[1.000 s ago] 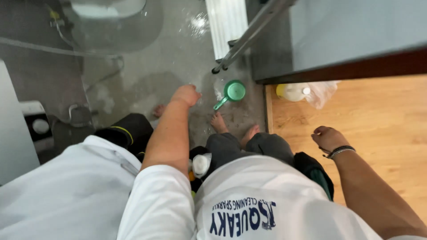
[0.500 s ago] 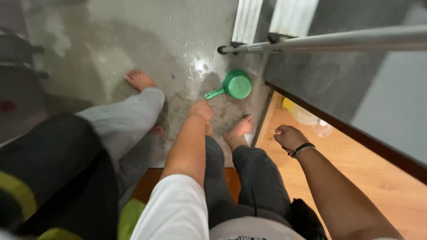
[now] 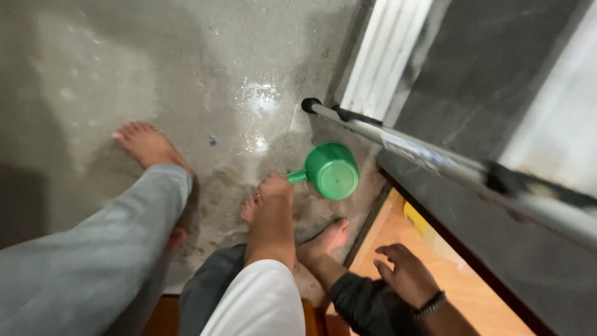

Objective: Cleaning various parts of a bathroom including the toilet, floor, and sink area.

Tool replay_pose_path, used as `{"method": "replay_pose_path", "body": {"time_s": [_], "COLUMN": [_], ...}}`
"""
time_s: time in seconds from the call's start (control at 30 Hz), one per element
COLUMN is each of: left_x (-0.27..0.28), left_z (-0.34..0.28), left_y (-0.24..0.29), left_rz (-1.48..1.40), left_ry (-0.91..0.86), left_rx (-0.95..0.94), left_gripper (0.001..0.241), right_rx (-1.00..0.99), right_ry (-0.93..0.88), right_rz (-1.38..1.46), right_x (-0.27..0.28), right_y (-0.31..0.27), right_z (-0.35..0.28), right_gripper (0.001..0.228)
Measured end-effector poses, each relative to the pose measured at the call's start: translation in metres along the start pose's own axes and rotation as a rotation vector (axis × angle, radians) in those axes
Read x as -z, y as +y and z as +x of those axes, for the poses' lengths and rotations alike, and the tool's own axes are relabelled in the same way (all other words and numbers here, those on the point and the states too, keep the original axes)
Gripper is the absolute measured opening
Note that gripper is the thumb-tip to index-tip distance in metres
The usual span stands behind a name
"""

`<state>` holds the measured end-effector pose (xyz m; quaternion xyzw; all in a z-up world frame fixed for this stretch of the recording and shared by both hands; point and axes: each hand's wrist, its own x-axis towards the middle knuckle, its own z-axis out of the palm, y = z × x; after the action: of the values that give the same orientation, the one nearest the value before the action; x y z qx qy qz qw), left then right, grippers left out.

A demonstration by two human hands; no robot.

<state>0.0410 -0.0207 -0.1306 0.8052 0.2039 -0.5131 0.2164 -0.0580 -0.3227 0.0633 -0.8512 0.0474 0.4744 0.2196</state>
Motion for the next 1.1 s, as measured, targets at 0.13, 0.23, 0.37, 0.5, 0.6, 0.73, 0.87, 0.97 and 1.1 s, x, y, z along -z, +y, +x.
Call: {"method": "replay_pose_path", "body": {"time_s": [0.13, 0.23, 0.37, 0.5, 0.6, 0.73, 0.87, 0.97, 1.1], "left_x": [-0.041, -0.068, -0.09, -0.123, -0.094, -0.034, -0.041, -0.168, -0.086], "left_z": [0.064, 0.095, 0.124, 0.072, 0.013, -0.153, -0.259, -0.268, -0.405], "left_y": [-0.003, 0.001, 0.012, -0.024, -0.042, 0.013, 0.035, 0.004, 0.068], "left_rz": [-0.017, -0.014, 0.009, 0.073, 0.151, 0.121, 0.175, 0.248, 0.178], "left_ry": [-0.034, -0.058, -0.073, -0.163, -0.169, -0.225, -0.315, -0.154, -0.205], "left_rx": [-0.041, -0.08, -0.147, -0.149, -0.171, -0.23, -0.35, -0.668, -0.669], "left_gripper": [0.036, 0.036, 0.036, 0.036, 0.035, 0.041, 0.052, 0.037, 0.041], "right_rx": [0.033, -0.045, -0.088, 0.007, 0.183, -0.041, -0.574, -0.803, -0.876], "right_ry": [-0.011, -0.075, -0.098, -0.016, 0.115, -0.095, -0.302, -0.292, -0.193], "right_rz": [-0.069, -0.109, -0.147, -0.096, 0.017, 0.364, 0.848, 1.084, 1.357], "right_x": [0.002, 0.006, 0.002, -0.008, -0.04, -0.102, -0.052, -0.026, -0.038], "right_y": [-0.004, -0.005, 0.015, 0.005, 0.03, 0.047, -0.051, -0.077, -0.037], "right_z": [0.025, 0.036, 0.053, 0.025, 0.004, -0.015, -0.067, -0.112, -0.165], "right_gripper": [0.031, 0.035, 0.039, 0.034, 0.031, 0.033, 0.041, 0.043, 0.039]}}
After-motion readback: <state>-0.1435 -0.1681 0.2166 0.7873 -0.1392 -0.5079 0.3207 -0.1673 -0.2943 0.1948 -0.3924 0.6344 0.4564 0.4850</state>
